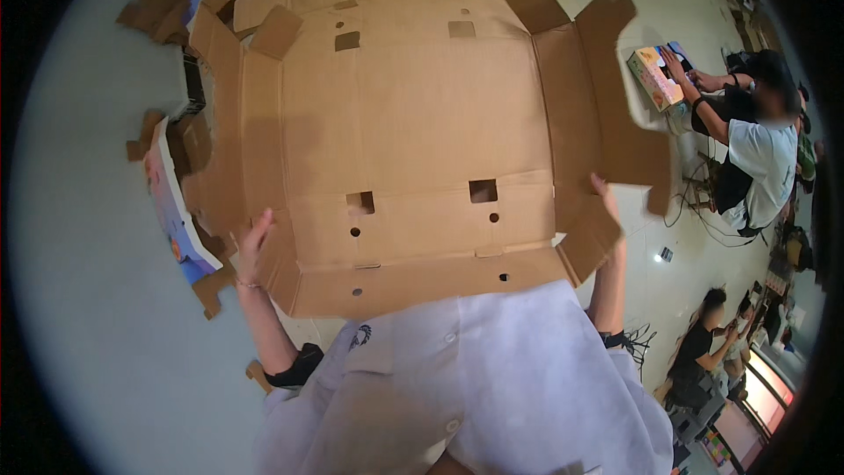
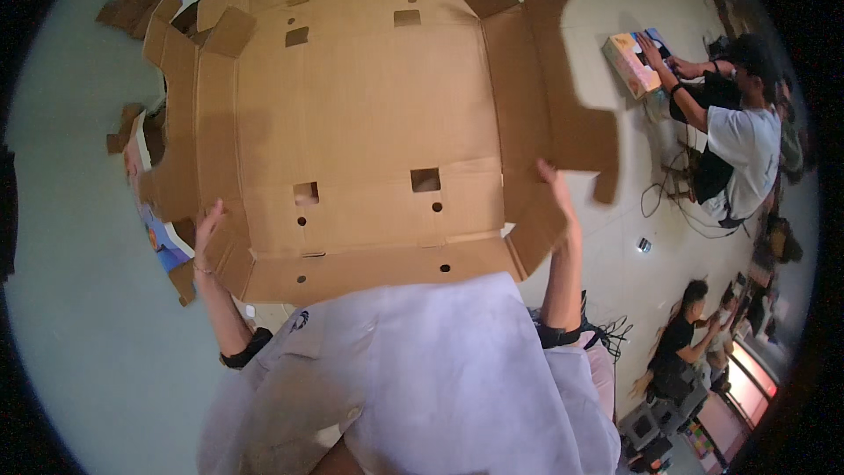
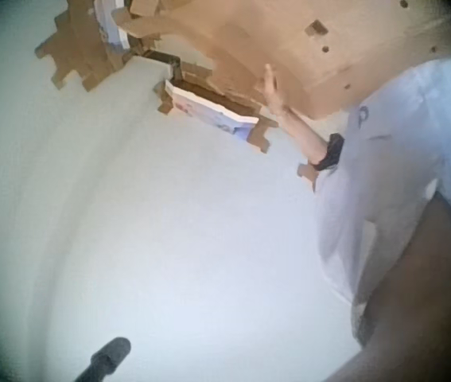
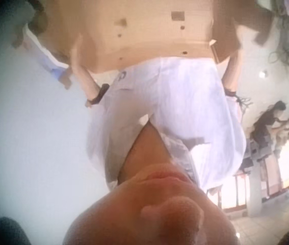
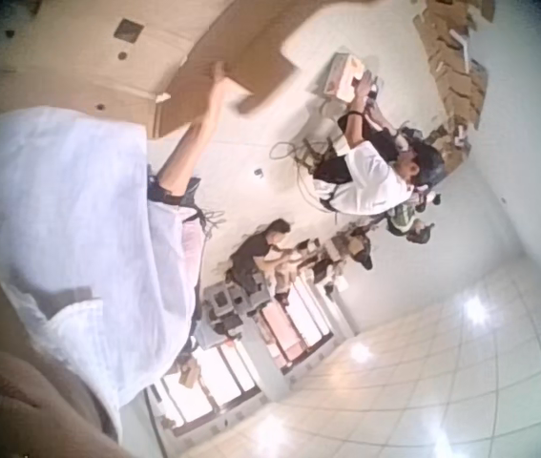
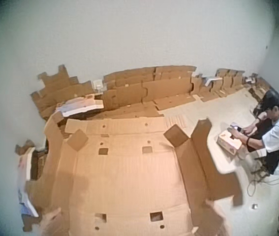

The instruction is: The person assembles flat cardboard pieces into boxes by folding and inserting flaps. The person repeatedly picks up flat pieces, folds them into shape, and secures the flaps to form a box.

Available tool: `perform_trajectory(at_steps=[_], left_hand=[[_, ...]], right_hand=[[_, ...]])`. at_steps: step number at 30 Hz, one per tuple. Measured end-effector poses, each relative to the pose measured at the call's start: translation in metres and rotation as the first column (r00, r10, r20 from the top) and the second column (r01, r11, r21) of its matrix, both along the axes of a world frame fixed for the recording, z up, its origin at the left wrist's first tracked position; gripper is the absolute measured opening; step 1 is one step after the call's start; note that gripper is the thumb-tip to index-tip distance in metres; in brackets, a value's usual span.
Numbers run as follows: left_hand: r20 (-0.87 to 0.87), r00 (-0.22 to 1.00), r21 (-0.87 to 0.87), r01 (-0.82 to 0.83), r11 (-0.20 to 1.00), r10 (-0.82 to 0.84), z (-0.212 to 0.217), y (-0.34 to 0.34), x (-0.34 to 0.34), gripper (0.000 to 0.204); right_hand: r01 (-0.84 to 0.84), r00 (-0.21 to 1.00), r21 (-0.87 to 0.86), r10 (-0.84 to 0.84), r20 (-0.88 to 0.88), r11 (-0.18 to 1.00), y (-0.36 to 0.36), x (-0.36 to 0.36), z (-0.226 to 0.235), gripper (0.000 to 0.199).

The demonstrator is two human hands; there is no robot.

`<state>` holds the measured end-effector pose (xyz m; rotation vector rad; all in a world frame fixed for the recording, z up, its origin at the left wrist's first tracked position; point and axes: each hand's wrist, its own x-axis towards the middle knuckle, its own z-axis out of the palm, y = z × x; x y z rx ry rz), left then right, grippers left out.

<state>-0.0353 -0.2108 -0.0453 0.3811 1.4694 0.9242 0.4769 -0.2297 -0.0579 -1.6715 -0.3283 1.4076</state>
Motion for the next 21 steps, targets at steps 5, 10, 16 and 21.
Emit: perform_trajectory(at_steps=[5, 10, 16, 21], left_hand=[[0.004, 0.998, 0.022, 0.064, 0.998, -0.064, 0.006, 0.033, -0.040, 0.028], [0.407, 0.911, 0.217, -0.161, 0.963, 0.061, -0.029, 0.036, -0.056, 0.026], [0.400, 0.879, 0.331, -0.401, 0.854, 0.258, 0.040, 0.011, 0.030, 0.030], [0.394, 0.900, 0.357, -0.337, 0.871, 0.186, 0.030, 0.014, 0.021, 0.031]], right_hand=[[0.075, 0.965, 0.019, -0.068, -0.254, 0.997, 0.030, 0.025, 0.010, 0.020], [0.183, 0.432, 0.384, 0.277, -0.858, 0.905, 0.043, 0.045, -0.034, 0.025], [0.428, 0.751, 0.362, -0.103, -0.652, 0.828, 0.036, 0.007, -0.005, 0.043], [0.443, 0.796, 0.373, -0.167, -0.582, 0.815, 0.044, -0.008, 0.009, 0.041]])
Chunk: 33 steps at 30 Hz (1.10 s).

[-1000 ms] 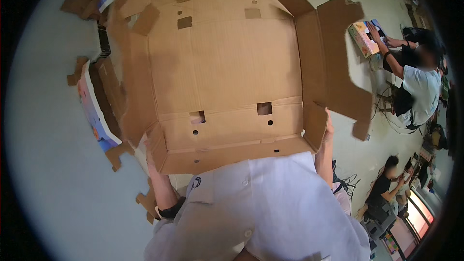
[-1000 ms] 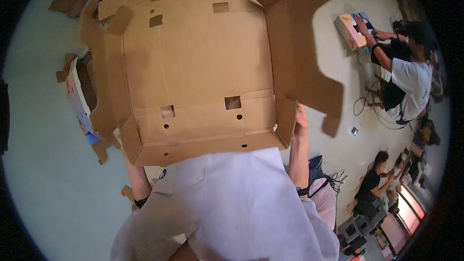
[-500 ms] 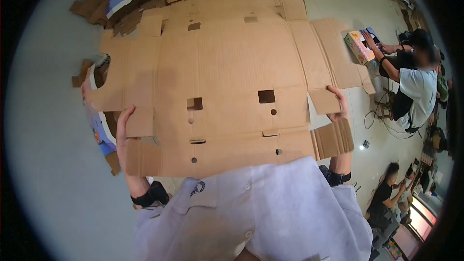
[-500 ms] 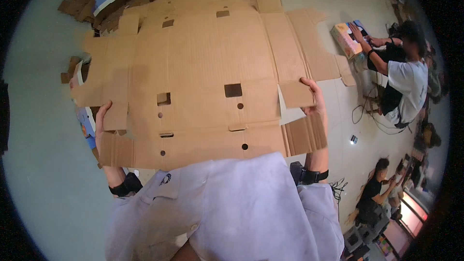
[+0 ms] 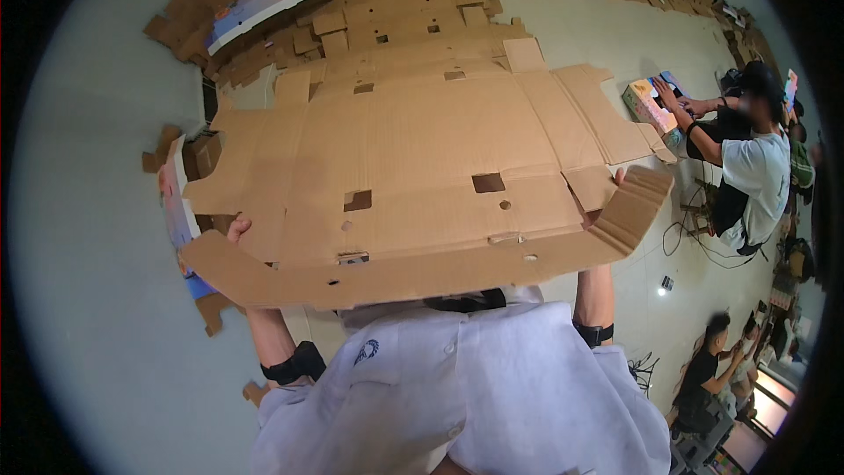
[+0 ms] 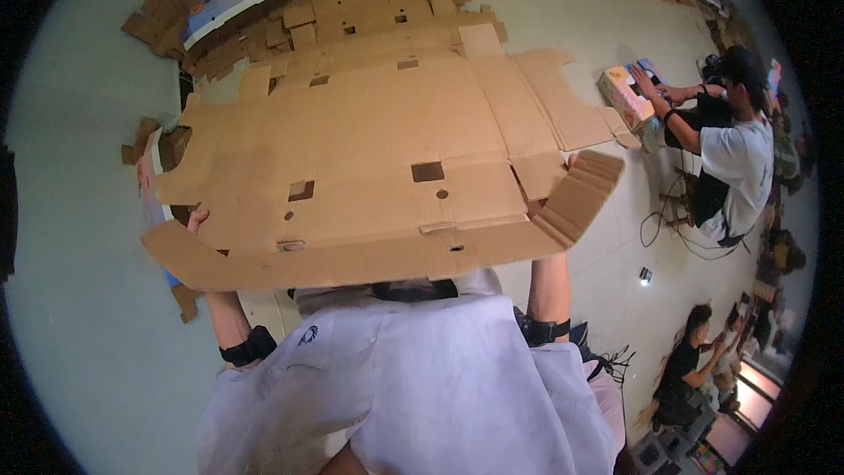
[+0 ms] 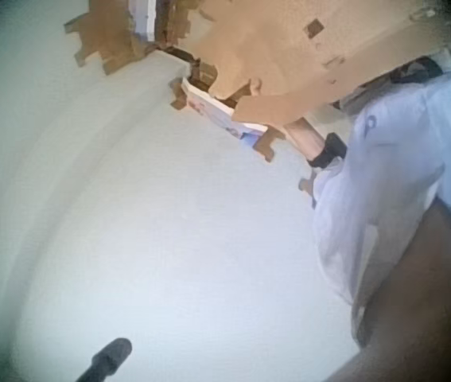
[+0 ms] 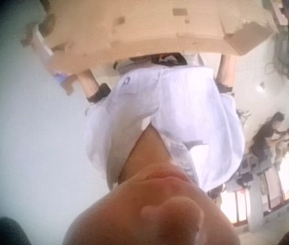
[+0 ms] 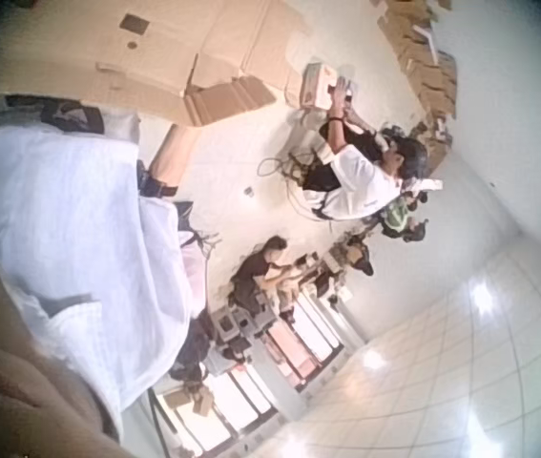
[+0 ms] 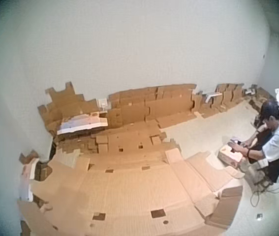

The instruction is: The person assembles flat cardboard pieces into boxes by folding and inserting flaps. The person repeatedly picks up flat pieces, folds them into shape, and secures the flaps to form a box.

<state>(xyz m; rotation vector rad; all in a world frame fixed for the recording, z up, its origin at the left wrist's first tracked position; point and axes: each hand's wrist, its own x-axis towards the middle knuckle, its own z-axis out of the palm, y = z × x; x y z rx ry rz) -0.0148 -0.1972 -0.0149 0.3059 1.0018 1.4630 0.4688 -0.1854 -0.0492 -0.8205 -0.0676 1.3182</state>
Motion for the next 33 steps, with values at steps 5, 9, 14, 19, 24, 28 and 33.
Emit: perform_trajectory(at_steps=[5, 9, 14, 19, 24, 28, 33], left_hand=[[-0.038, 0.998, -0.068, -0.053, 0.996, 0.050, -0.029, 0.005, -0.012, 0.033], [0.090, 0.982, -0.052, -0.164, 0.985, 0.168, -0.065, 0.020, -0.015, 0.035], [-0.072, 0.825, -0.096, -0.565, 0.820, 0.560, -0.056, 0.043, 0.029, 0.045], [-0.785, 0.353, 0.304, -0.497, 0.813, 0.510, -0.081, 0.058, 0.021, 0.047], [-0.838, 0.416, 0.108, -0.509, 0.854, 0.354, -0.068, 0.062, 0.025, 0.049], [-0.783, 0.509, 0.086, -0.483, 0.871, 0.359, -0.083, 0.041, 0.011, 0.046], [-0.648, 0.655, 0.100, -0.432, 0.896, 0.388, -0.090, 0.015, -0.002, 0.035]], right_hand=[[0.118, 0.993, -0.069, -0.117, 0.020, 0.991, 0.032, -0.018, 0.002, 0.029], [0.325, 0.875, -0.113, -0.254, 0.411, 0.939, 0.057, -0.013, -0.032, 0.028], [0.525, 0.648, 0.003, -0.403, 0.646, 0.851, 0.061, -0.019, -0.055, 0.032], [0.402, 0.417, 0.160, -0.336, 0.845, 0.902, 0.049, -0.003, -0.063, 0.025], [0.228, 0.771, -0.097, -0.119, 0.625, 0.969, 0.020, 0.004, -0.066, 0.034], [-0.350, 0.868, -0.214, 0.401, 0.293, 0.912, -0.074, 0.037, -0.080, 0.036], [-0.693, 0.536, -0.327, 0.763, 0.362, 0.643, -0.158, 0.004, -0.042, 0.044]])
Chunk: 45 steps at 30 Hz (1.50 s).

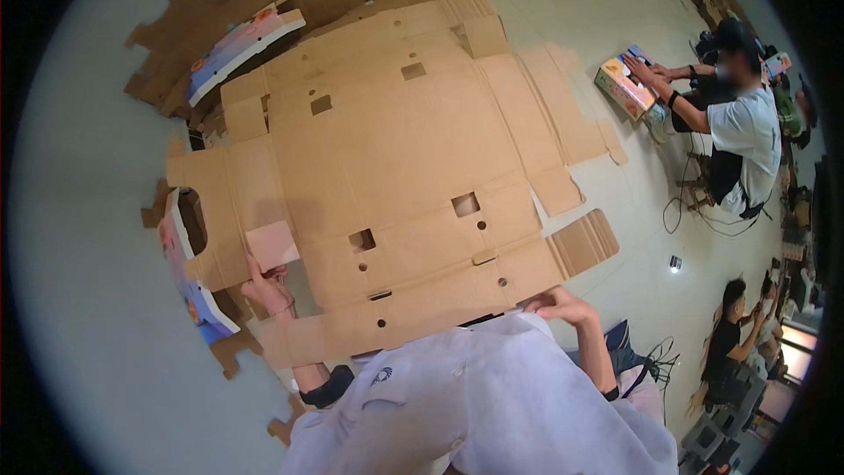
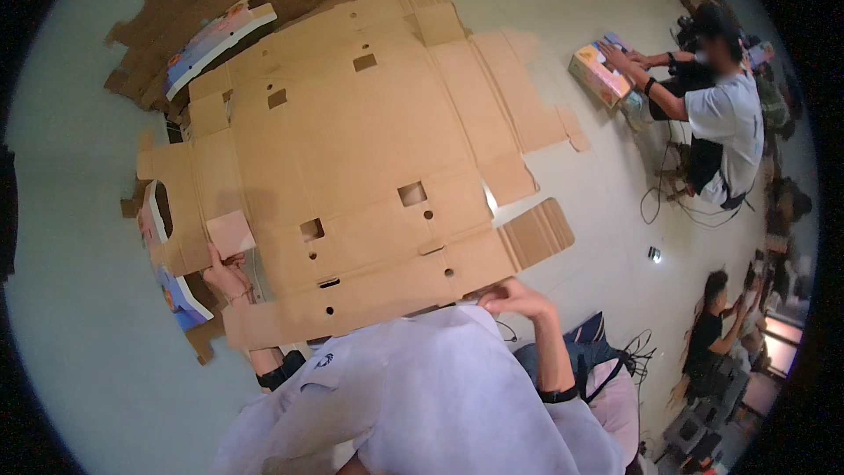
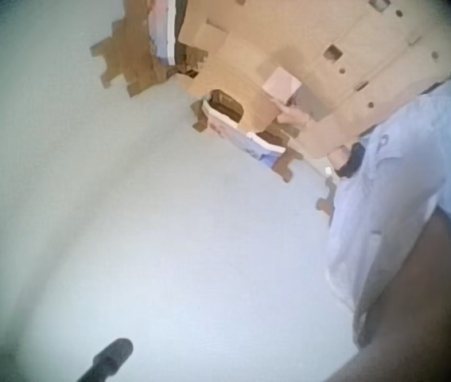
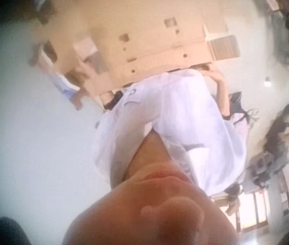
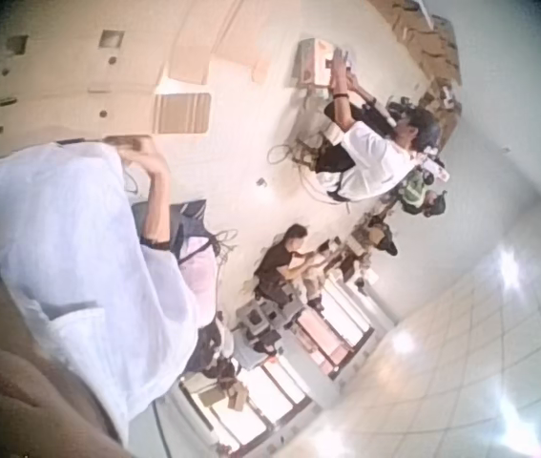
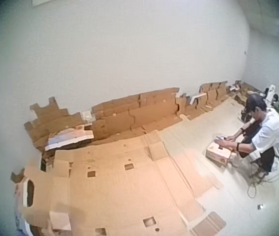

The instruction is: The person assembles flat cardboard pieces into boxes by folding and inserting flaps. The person repeatedly picks up flat pieces, folds them into shape, and secures the flaps to form a box.

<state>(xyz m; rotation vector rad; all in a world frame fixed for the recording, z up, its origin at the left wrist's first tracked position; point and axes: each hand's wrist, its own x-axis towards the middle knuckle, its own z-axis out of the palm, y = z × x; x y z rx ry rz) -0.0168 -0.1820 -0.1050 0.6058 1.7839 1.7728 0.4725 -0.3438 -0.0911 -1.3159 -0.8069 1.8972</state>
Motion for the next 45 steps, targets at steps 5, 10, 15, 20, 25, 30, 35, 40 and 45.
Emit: perform_trajectory(at_steps=[5, 10, 15, 20, 25, 30, 35, 40, 45], left_hand=[[0.110, 0.982, 0.072, 0.147, 0.986, -0.155, 0.019, -0.007, 0.004, 0.027], [0.160, 0.971, -0.050, 0.186, 0.981, -0.176, 0.026, -0.015, 0.002, 0.033], [0.200, 0.937, 0.024, 0.287, 0.958, -0.286, 0.014, -0.018, -0.009, 0.035], [0.099, 0.880, -0.083, 0.473, 0.877, -0.465, 0.023, -0.026, 0.008, 0.035], [-0.069, 0.879, -0.241, 0.444, 0.863, -0.472, 0.018, -0.027, 0.045, 0.033], [-0.024, 0.728, -0.542, 0.566, 0.621, -0.685, -0.016, -0.036, 0.095, 0.042], [-0.191, 0.541, -0.246, 0.781, 0.574, -0.819, 0.035, 0.021, 0.184, 0.046], [-0.181, 0.413, -0.076, 0.899, 0.431, -0.893, 0.014, 0.081, 0.256, 0.040], [-0.180, 0.004, -0.187, 0.982, 0.038, -0.984, 0.027, 0.154, 0.334, 0.044]], right_hand=[[0.011, 0.981, -0.113, -0.032, -0.192, 0.994, 0.010, -0.082, 0.006, 0.060], [0.299, 0.922, -0.367, -0.365, -0.125, 0.881, 0.015, -0.110, 0.001, 0.055], [-0.404, 0.884, 0.065, 0.371, 0.284, 0.912, 0.027, -0.142, 0.031, 0.052], [-0.314, 0.949, -0.175, 0.312, -0.038, 0.933, 0.030, -0.166, 0.021, 0.044], [0.362, 0.791, -0.278, -0.451, -0.413, 0.890, 0.025, -0.185, 0.020, 0.049], [0.607, 0.675, -0.377, -0.705, -0.219, 0.699, 0.036, -0.164, 0.043, 0.044], [0.828, 0.498, -0.227, -0.859, -0.118, 0.512, 0.078, -0.113, 0.012, 0.035], [0.784, 0.616, 0.053, -0.785, 0.067, 0.619, 0.135, -0.015, -0.003, 0.030], [0.835, 0.550, 0.105, -0.826, -0.126, 0.540, 0.207, 0.136, -0.007, 0.036]])
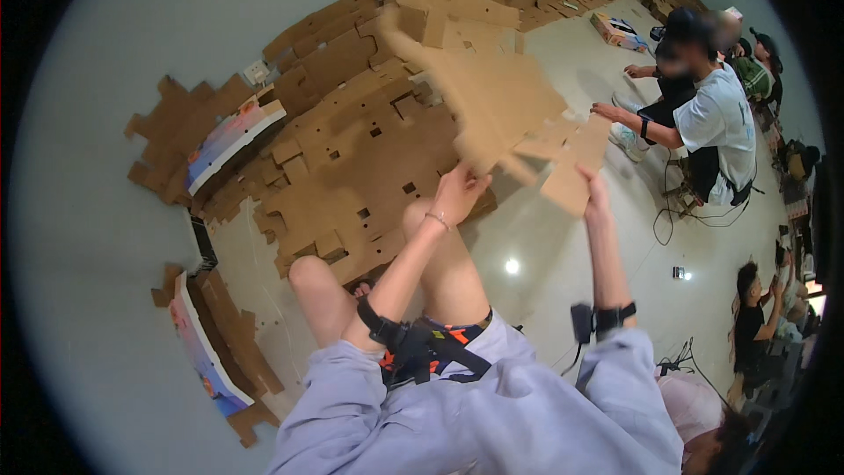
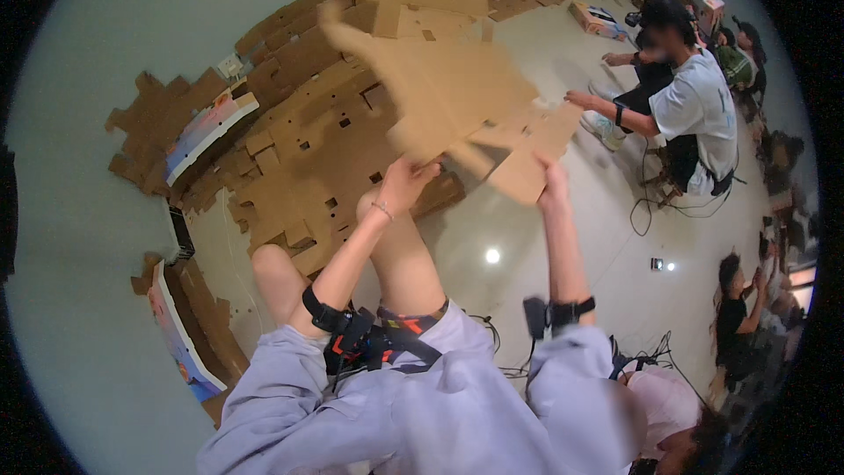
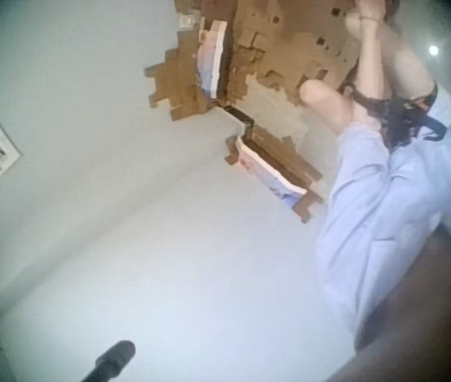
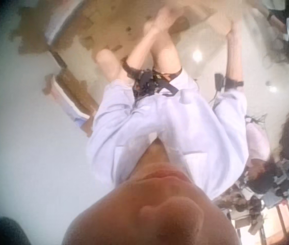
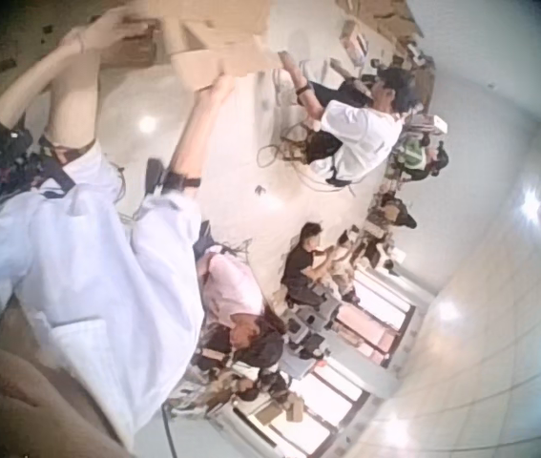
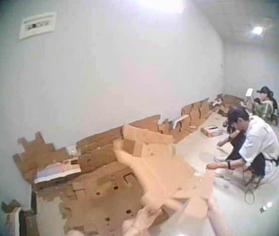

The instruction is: The person assembles flat cardboard pieces into boxes by folding and inserting flaps. The person repeatedly picks up flat pieces, folds them into shape, and secures the flaps to form a box.

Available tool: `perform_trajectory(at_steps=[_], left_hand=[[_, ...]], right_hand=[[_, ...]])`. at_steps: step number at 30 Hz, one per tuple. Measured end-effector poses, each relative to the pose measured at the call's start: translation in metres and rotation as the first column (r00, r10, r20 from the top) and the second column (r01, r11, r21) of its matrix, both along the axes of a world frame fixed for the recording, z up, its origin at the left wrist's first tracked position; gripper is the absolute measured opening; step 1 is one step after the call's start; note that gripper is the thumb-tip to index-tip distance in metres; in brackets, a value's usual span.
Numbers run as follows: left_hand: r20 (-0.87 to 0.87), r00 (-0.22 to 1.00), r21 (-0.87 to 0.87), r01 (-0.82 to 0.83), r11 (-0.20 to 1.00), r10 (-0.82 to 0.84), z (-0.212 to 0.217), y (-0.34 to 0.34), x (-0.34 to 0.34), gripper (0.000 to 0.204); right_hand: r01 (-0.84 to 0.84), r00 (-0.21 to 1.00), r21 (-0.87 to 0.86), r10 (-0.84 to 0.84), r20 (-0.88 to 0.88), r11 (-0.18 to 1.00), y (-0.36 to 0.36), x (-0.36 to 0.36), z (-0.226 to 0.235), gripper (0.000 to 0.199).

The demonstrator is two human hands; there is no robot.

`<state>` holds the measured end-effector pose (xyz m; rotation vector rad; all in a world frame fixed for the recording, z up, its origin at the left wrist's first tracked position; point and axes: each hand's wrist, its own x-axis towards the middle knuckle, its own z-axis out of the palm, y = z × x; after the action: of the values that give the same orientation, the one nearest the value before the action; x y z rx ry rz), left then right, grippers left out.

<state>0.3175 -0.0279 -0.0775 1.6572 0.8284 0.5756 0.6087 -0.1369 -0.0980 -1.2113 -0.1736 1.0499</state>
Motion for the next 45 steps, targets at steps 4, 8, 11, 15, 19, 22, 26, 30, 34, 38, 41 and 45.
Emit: perform_trajectory(at_steps=[4, 8, 11, 15, 19, 22, 26, 30, 34, 38, 41, 45], left_hand=[[-0.027, 0.965, 0.134, 0.261, 0.956, -0.260, 0.057, -0.014, -0.029, 0.055], [-0.017, 0.992, -0.001, -0.125, 0.992, 0.125, 0.038, -0.030, -0.153, 0.049], [-0.013, 0.783, 0.073, -0.619, 0.782, 0.622, -0.003, -0.054, -0.270, 0.038], [-0.342, 0.495, 0.110, -0.823, 0.557, 0.799, -0.068, -0.135, -0.412, 0.036], [-0.571, 0.462, -0.279, -0.886, 0.370, 0.678, -0.135, -0.243, -0.452, 0.036], [-0.669, 0.560, -0.390, -0.824, 0.410, 0.489, -0.139, -0.301, -0.409, 0.038], [-0.765, 0.549, -0.445, -0.829, 0.340, 0.337, -0.131, -0.402, -0.377, 0.037], [-0.819, 0.508, -0.451, -0.857, 0.249, 0.268, -0.130, -0.426, -0.355, 0.037], [-0.843, 0.478, -0.434, -0.876, 0.212, 0.249, -0.126, -0.429, -0.348, 0.037], [-0.839, 0.482, -0.428, -0.871, 0.241, 0.251, -0.126, -0.418, -0.347, 0.037], [-0.821, 0.497, -0.413, -0.857, 0.309, 0.280, -0.136, -0.396, -0.350, 0.037], [-0.757, 0.538, -0.336, -0.807, 0.486, 0.371, -0.168, -0.336, -0.346, 0.037]], right_hand=[[-0.010, 1.000, -0.015, 0.010, -0.015, 1.000, 0.030, 0.140, -0.012, 0.040], [0.023, 0.999, -0.248, -0.011, 0.052, 0.968, 0.046, 0.137, -0.021, 0.046], [-0.129, 0.958, -0.452, 0.228, 0.171, 0.883, 0.050, 0.099, -0.063, 0.050], [-0.401, 0.796, -0.674, 0.600, 0.080, 0.621, 0.051, 0.024, -0.130, 0.052], [-0.356, 0.700, -0.833, 0.711, 0.064, 0.425, 0.067, -0.016, -0.220, 0.054], [-0.187, 0.620, -0.844, 0.727, 0.295, 0.502, 0.090, -0.038, -0.261, 0.060], [-0.216, 0.499, -0.799, 0.767, 0.404, 0.561, 0.118, -0.069, -0.270, 0.059], [-0.231, 0.537, -0.708, 0.694, 0.479, 0.667, 0.138, -0.077, -0.307, 0.053], [-0.166, 0.569, -0.885, 0.775, 0.274, 0.435, 0.143, -0.075, -0.314, 0.050], [0.116, 0.122, -0.681, 0.670, 0.732, 0.723, 0.129, -0.106, -0.281, 0.045], [0.030, 0.215, -0.698, 0.678, 0.703, 0.715, 0.126, -0.120, -0.247, 0.044], [-0.235, 0.484, -0.701, 0.706, 0.517, 0.674, 0.130, -0.119, -0.276, 0.039]])
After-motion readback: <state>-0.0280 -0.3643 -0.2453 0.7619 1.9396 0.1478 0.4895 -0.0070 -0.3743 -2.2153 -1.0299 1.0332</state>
